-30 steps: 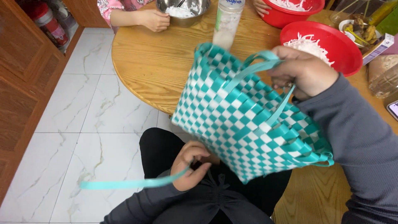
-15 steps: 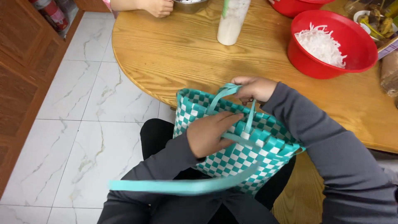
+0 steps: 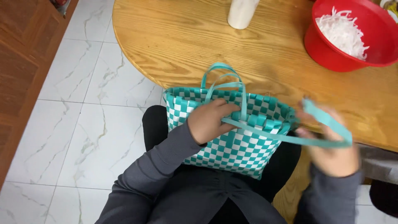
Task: Weaving teal and white plastic strips together to construct a handmade bag on a wooden table.
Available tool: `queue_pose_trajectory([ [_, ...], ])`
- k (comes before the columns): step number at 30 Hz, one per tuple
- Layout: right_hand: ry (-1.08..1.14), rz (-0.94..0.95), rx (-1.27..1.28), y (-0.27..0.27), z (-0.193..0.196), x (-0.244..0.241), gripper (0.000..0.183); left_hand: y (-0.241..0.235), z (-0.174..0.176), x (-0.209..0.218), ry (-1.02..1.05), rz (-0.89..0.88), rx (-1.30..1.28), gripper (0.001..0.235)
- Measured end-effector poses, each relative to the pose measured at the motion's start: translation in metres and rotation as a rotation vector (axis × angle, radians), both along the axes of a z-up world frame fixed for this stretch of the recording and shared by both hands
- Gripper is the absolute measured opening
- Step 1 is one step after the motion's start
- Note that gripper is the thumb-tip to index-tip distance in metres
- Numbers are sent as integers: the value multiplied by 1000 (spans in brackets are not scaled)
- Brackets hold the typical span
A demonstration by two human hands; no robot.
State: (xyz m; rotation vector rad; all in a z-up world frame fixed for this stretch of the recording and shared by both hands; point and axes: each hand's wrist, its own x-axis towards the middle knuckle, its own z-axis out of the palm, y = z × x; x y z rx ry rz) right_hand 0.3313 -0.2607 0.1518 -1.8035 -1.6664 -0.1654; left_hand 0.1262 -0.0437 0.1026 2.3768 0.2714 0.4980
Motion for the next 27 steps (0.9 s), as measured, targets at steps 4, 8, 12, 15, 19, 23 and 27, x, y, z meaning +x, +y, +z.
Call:
queue_pose_trajectory([
  [4,-109,-46,35,9,-37,-28,61,-16,-3,9,-41,19,11,44],
  [8,-271,-181,-99,22,-25,-49,57,-38,-17,11,-114,-55,193,46],
  [12,-214,-135,-113,21,-47,-30,51,-35,-26,4,-55,-53,104,59],
  [15,-80,-121,-139,17,-56,-19,50,-37,3,-10,-166,-51,-301,56],
  [19,91,-19,-113,22,-17,-11,44,-34,9,-29,-422,-88,-653,44],
  [23,223,83,-276,36,14,7,27,-27,42,-48,-612,-259,-875,30],
  [27,365,86,-436,60,24,7,16,-27,60,-48,-802,-383,-1185,28],
])
